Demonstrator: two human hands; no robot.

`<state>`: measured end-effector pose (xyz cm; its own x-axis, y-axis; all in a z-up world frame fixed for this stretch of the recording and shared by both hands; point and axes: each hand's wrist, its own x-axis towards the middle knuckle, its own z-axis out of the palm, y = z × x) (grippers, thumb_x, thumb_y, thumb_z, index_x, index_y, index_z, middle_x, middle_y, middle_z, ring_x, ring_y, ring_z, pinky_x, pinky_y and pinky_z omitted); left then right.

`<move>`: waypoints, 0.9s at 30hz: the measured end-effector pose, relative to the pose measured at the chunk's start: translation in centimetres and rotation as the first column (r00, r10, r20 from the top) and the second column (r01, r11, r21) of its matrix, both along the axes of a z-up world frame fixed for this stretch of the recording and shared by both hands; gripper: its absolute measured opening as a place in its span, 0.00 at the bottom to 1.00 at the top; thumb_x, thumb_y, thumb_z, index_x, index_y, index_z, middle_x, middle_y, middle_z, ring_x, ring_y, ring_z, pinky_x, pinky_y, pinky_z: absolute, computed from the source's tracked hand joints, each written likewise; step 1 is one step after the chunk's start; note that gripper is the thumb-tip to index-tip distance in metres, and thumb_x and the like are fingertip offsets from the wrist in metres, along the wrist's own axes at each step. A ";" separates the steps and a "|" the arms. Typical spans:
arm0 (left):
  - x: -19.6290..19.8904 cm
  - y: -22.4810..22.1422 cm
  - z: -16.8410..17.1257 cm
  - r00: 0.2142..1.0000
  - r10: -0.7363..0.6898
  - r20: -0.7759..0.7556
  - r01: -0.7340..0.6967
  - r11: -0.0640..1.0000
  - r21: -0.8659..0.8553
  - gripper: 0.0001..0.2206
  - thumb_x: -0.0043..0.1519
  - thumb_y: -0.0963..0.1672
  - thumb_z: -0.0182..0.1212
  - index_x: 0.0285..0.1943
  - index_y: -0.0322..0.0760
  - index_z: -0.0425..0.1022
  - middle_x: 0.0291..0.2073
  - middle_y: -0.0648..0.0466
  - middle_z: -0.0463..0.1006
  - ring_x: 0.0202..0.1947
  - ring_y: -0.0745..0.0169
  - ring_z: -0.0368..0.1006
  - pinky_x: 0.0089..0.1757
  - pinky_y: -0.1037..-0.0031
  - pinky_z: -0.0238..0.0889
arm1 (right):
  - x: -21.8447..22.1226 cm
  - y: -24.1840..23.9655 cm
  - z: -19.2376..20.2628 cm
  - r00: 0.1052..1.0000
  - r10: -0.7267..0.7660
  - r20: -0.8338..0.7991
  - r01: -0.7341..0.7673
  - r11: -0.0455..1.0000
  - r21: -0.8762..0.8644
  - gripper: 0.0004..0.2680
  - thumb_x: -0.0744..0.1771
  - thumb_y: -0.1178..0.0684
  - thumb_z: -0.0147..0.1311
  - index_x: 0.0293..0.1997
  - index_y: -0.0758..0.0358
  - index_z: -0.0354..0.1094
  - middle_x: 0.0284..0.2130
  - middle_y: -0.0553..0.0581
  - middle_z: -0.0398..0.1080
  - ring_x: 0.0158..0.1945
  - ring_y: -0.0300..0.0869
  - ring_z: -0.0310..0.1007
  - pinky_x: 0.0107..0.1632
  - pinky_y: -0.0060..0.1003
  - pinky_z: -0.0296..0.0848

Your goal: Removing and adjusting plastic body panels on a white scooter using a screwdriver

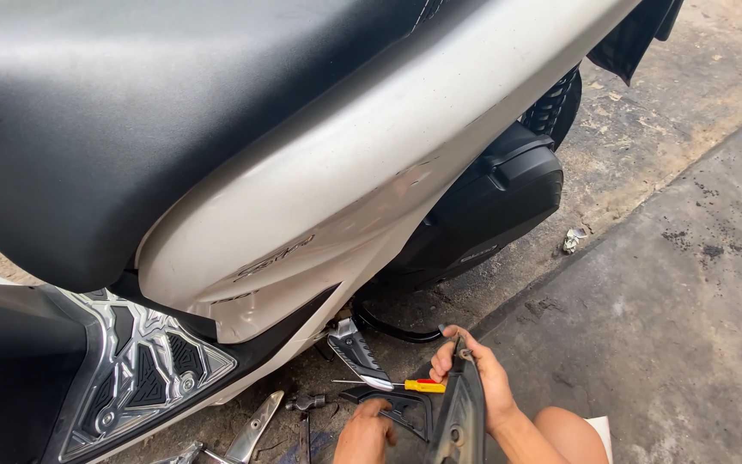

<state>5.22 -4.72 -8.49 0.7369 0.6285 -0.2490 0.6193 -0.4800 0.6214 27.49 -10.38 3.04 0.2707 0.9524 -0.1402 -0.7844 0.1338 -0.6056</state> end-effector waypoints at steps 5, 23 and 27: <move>2.7 -1.6 7.0 0.772 0.374 0.513 -0.156 0.895 -0.418 0.12 0.55 0.42 0.68 0.46 0.36 0.77 0.39 0.48 0.84 0.43 0.56 0.85 0.45 0.63 0.83 | -1.1 0.0 -1.2 0.995 0.017 0.097 -0.011 0.998 -0.067 0.11 0.72 0.49 0.30 0.52 0.62 0.58 0.32 0.63 0.70 0.33 0.43 0.67 0.39 0.42 0.70; 5.5 -0.3 16.8 0.744 0.218 0.632 -0.430 0.880 0.203 0.10 0.56 0.41 0.69 0.46 0.45 0.84 0.38 0.57 0.77 0.17 0.67 0.70 0.20 0.74 0.66 | -3.3 -2.1 -0.1 0.534 -0.291 0.794 0.341 0.933 0.113 0.05 0.67 0.61 0.54 0.45 0.70 0.69 0.50 0.60 0.78 0.33 0.36 0.72 0.38 0.30 0.77; 5.5 -0.6 16.5 0.753 0.133 0.644 -0.402 0.868 0.291 0.12 0.55 0.41 0.70 0.48 0.46 0.83 0.39 0.56 0.76 0.18 0.68 0.71 0.20 0.75 0.66 | -2.7 -2.5 0.7 0.550 -0.236 0.801 0.352 0.935 0.034 0.07 0.66 0.62 0.56 0.47 0.71 0.70 0.45 0.63 0.81 0.36 0.40 0.79 0.40 0.33 0.82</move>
<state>10.72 -5.34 8.02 0.4318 0.7626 0.4817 0.3360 -0.6316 0.6987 24.75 -12.90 3.70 0.5903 0.7900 0.1658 0.0747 0.1510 -0.9857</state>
